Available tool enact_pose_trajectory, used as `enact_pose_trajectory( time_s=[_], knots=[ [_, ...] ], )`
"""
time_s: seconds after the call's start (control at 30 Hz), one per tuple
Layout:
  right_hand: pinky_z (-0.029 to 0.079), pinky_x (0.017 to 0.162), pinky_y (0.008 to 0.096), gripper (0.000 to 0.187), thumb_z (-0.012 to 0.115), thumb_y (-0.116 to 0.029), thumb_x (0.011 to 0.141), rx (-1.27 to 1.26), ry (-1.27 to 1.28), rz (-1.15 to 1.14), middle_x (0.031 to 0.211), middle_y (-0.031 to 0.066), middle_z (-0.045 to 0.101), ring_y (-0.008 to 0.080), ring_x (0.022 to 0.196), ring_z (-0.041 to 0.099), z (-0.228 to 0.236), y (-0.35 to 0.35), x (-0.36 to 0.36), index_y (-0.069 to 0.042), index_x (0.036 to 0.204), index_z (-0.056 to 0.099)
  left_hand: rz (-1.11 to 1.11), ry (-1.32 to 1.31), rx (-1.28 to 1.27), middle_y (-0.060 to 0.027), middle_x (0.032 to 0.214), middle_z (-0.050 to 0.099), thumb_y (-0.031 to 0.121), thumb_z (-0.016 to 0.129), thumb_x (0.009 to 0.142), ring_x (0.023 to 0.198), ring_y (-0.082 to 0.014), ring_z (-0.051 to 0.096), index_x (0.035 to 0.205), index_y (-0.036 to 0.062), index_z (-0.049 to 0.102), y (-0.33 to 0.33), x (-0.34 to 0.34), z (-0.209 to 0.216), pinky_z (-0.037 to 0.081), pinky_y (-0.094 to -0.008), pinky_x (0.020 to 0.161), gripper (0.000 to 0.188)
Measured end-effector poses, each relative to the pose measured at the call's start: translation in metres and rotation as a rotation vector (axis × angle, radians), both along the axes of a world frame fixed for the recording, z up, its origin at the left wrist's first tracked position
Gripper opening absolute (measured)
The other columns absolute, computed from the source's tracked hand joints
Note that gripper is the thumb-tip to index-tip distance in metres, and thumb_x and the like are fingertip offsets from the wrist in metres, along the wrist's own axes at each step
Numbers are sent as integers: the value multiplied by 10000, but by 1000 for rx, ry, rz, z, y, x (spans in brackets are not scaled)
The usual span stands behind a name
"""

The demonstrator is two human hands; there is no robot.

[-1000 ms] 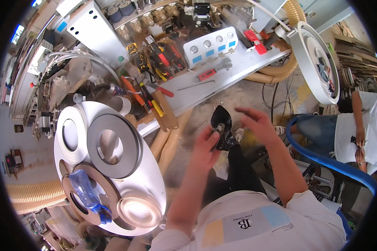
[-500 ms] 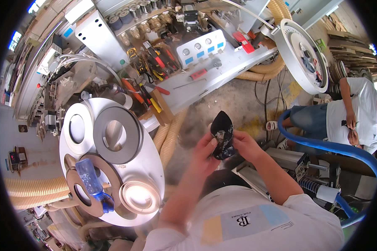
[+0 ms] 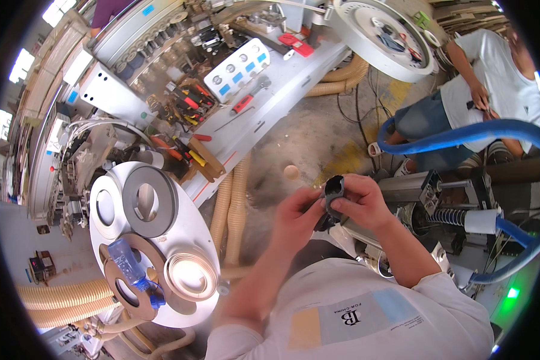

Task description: The person handles small metal components by hand, cleans them with a cloth, and uses an adjustable wrench to work on a circular part of an industrial machine.

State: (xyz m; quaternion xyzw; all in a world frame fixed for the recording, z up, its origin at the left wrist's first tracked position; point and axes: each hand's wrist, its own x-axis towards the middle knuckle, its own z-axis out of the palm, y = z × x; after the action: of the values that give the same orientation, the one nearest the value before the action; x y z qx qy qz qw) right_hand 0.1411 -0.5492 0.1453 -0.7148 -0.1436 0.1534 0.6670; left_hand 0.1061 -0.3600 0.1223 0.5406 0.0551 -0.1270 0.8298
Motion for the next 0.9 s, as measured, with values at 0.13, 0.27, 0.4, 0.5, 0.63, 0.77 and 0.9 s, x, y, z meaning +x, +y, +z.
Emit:
enact_pose_trajectory(
  time_s=[0.13,0.27,0.4,0.5,0.63,0.77,0.9],
  knots=[
    [492,761,253,141,665,-56,963,142,93,-190,937,7,673,83,853,599,17,-19,-33,-8,1095,675,23,-56,103,-12,971,700,101,616,1037,865,-57,613,1196,10,663,-40,-16,20,507,-216,756,189],
    [506,779,241,94,598,-75,1012,296,100,-356,974,4,690,66,870,608,27,-27,-54,-15,1071,641,26,149,-106,-30,1050,679,101,599,1032,904,-78,624,1334,5,586,-67,-41,47,508,-227,788,317],
    [521,793,260,112,553,-67,1031,215,-25,-374,992,23,709,86,885,634,39,-40,-68,-10,1065,643,-39,-227,-1,-73,1140,634,126,638,993,953,-103,611,1431,-1,505,-77,-69,46,500,-252,809,475],
    [530,802,277,122,543,-62,1040,292,5,-376,960,24,695,102,870,637,51,-44,-79,-7,1082,644,103,-617,407,-89,1031,638,145,656,981,890,-119,605,1327,-9,563,-91,-71,51,493,-269,755,390],
    [529,813,287,150,597,-106,1030,171,-123,-434,973,44,694,104,892,636,63,-37,-90,-1,1130,636,181,-513,504,1,711,568,159,637,1008,621,-111,563,985,42,588,-88,-46,58,438,-276,553,129],
    [527,797,271,261,651,-134,999,-60,-283,-422,972,55,693,94,857,636,74,-31,-87,13,1213,621,91,-4,17,46,694,512,165,568,1057,552,-24,442,936,92,553,-80,-30,100,307,-226,463,143],
    [518,728,271,158,630,-115,1004,-58,-358,-437,916,33,684,91,797,619,93,-26,-84,-15,1126,633,5,-291,246,32,691,535,185,588,1049,551,-40,464,929,86,543,-69,-22,104,332,-241,468,162]
  ],
)
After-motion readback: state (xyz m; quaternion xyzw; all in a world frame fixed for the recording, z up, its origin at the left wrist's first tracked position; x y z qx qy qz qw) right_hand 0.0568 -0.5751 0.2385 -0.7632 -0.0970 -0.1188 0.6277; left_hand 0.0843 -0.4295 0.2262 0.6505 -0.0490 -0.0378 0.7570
